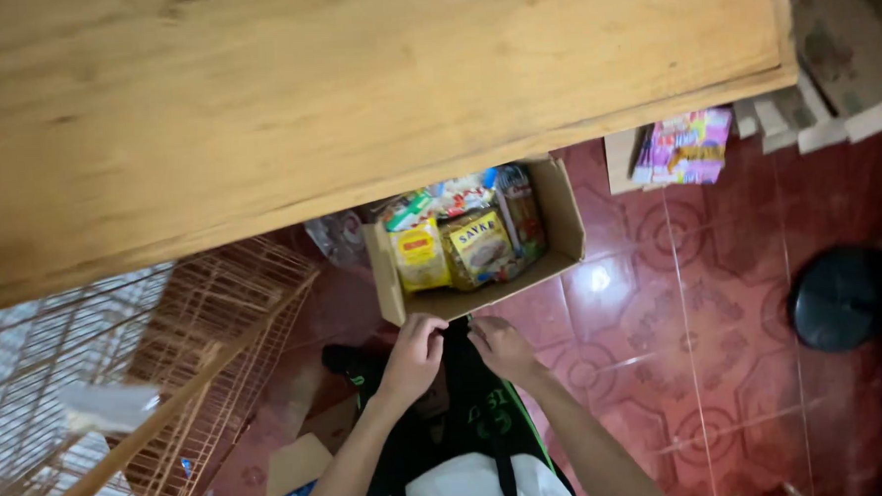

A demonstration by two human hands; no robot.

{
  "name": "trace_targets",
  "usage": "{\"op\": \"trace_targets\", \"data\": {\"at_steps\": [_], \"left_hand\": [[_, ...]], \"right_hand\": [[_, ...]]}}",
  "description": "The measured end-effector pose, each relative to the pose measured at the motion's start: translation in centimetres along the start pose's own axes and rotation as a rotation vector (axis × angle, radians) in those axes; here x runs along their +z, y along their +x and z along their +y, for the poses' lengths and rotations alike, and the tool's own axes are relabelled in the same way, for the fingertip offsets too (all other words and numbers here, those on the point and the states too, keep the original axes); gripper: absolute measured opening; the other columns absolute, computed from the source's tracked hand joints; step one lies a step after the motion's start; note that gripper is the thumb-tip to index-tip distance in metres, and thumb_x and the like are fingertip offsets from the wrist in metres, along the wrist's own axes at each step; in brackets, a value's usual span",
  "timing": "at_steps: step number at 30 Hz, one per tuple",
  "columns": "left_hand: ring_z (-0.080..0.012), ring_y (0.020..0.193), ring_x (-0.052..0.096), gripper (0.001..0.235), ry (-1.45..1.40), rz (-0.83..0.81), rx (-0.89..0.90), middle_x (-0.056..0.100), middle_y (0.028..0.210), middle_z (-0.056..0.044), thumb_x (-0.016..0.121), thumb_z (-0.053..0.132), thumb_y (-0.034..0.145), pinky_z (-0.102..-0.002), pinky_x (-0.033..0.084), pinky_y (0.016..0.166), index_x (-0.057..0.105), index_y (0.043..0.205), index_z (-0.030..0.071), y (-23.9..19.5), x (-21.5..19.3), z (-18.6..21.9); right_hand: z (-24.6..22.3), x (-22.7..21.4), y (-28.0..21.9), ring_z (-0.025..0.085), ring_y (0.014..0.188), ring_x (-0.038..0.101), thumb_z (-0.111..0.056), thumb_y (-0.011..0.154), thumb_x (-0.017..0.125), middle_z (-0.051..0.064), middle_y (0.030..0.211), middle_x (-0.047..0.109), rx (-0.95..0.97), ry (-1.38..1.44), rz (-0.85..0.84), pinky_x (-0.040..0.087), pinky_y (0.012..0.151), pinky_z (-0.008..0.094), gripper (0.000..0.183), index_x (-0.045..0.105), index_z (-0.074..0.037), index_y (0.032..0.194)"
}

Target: The person is seen picking up packaged food items from a box on the floor and organizing them on the shelf of a metal rack.

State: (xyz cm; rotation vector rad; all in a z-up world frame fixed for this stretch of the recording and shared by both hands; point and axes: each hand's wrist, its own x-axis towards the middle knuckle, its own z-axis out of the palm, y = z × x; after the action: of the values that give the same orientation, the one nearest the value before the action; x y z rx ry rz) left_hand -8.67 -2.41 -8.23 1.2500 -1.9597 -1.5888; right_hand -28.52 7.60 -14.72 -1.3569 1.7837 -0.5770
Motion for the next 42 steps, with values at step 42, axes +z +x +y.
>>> {"op": "trace_targets", "data": {"at_steps": [42], "left_hand": [[-0.0170, 0.109, 0.069, 0.055, -0.725, 0.121, -0.562, 0.071, 0.122, -0.008, 0.082, 0.023, 0.084, -0.032, 0.057, 0.089, 0.062, 0.131, 0.003, 15.5, 12.8, -25.6]], "right_hand": [[31.6, 16.6, 19.6, 0.040, 0.144, 0.040, -0.041, 0.102, 0.057, 0.023, 0.157, 0.041, 0.123, 0.147, -0.229, 0.032, 0.117, 0.049, 0.065, 0.040, -0.004, 0.152]]}}
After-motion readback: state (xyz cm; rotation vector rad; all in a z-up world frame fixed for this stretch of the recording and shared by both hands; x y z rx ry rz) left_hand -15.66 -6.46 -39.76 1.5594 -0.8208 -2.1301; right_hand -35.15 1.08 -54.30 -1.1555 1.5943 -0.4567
